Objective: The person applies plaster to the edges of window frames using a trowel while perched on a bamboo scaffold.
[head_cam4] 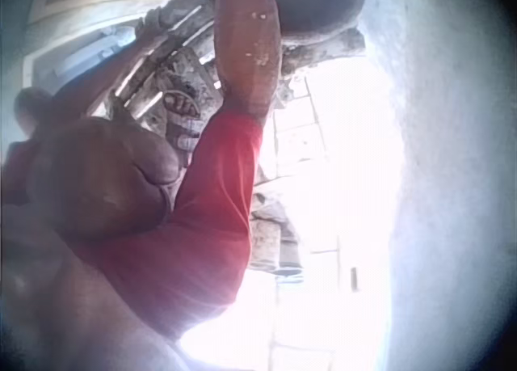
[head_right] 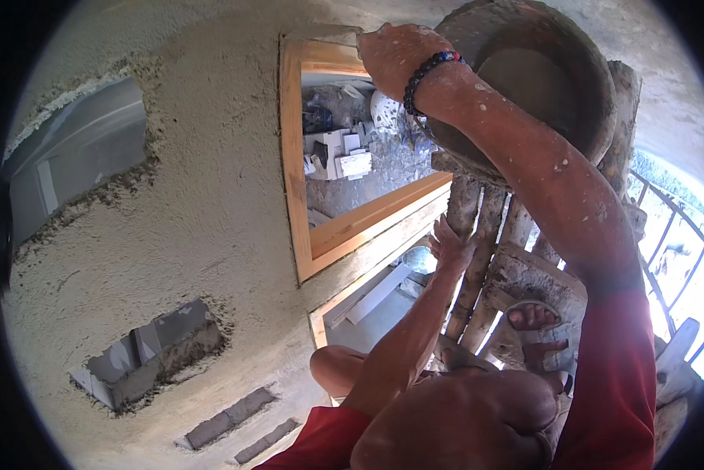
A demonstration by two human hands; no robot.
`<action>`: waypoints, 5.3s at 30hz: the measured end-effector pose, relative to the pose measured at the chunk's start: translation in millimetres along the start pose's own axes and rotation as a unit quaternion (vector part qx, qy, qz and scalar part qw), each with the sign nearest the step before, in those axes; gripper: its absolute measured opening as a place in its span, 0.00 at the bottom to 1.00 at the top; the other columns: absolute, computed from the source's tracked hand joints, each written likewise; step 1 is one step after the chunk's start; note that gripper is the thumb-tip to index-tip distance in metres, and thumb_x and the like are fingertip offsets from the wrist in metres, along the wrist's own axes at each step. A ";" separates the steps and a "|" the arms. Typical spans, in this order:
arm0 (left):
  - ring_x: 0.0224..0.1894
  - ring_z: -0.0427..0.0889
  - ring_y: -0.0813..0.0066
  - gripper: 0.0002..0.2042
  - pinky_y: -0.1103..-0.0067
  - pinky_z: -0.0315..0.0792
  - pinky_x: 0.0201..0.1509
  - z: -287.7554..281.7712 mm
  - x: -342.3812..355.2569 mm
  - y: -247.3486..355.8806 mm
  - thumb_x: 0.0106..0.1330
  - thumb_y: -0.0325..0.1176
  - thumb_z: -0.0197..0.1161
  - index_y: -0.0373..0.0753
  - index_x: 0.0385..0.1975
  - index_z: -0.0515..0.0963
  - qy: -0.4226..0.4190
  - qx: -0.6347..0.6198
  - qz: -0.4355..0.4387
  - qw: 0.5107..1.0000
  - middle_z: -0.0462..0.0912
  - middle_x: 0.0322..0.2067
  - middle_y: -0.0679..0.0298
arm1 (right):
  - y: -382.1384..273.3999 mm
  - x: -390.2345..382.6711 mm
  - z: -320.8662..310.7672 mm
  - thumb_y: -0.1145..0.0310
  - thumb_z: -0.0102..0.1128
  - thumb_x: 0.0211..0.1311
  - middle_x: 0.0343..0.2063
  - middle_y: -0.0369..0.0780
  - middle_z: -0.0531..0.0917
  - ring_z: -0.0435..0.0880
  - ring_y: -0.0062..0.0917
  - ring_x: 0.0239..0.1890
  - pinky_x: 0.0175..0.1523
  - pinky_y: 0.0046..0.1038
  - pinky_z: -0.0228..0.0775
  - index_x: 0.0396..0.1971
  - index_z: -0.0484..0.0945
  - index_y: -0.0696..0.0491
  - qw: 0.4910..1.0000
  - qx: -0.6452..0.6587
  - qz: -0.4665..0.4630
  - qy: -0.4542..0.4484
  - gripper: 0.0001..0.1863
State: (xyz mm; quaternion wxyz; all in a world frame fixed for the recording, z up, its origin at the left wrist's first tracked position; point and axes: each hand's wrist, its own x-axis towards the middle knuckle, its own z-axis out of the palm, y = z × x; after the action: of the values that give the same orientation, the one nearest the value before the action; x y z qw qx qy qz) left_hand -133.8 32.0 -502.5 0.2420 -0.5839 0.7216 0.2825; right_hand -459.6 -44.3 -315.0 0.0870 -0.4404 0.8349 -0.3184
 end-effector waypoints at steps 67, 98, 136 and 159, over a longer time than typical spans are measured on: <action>0.72 0.32 0.33 0.59 0.46 0.32 0.71 -7.0 -4.0 -1.6 0.50 0.64 0.68 0.43 0.72 0.37 -0.018 -0.006 0.000 1.000 0.35 0.72 0.47 | 33.4 17.6 4.5 0.69 0.57 0.58 0.39 0.47 0.81 0.80 0.43 0.46 0.50 0.45 0.72 0.48 0.73 0.52 0.995 -0.032 -0.045 -0.079 0.17; 0.71 0.36 0.31 0.55 0.46 0.36 0.72 -3.6 -5.0 4.3 0.53 0.56 0.70 0.42 0.72 0.37 -0.019 0.008 0.016 1.000 0.38 0.72 0.49 | -32.1 -12.8 156.2 0.58 0.58 0.53 0.27 0.51 0.81 0.81 0.46 0.32 0.40 0.39 0.72 0.32 0.76 0.59 0.884 0.440 0.140 0.078 0.17; 0.72 0.33 0.34 0.55 0.49 0.35 0.73 -5.4 -6.2 0.6 0.55 0.55 0.69 0.43 0.72 0.35 -0.026 0.017 0.017 0.999 0.36 0.72 0.49 | -38.9 -17.0 164.1 0.62 0.59 0.52 0.24 0.48 0.81 0.80 0.43 0.27 0.37 0.38 0.72 0.29 0.76 0.58 0.858 0.493 0.138 0.046 0.14; 0.72 0.34 0.34 0.55 0.46 0.36 0.72 21.1 9.3 -25.7 0.55 0.55 0.69 0.43 0.72 0.35 -0.005 0.088 0.079 0.993 0.37 0.72 0.48 | -43.0 7.9 161.6 0.58 0.60 0.52 0.23 0.50 0.81 0.80 0.43 0.27 0.36 0.36 0.72 0.34 0.77 0.61 0.843 0.505 0.172 0.068 0.19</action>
State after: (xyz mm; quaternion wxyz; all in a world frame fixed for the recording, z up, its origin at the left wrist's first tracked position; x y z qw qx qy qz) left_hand -110.1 35.9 -527.3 0.2733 -0.5000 0.7863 0.2387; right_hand -366.2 -141.7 -414.2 0.2934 -0.1624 0.6251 -0.7048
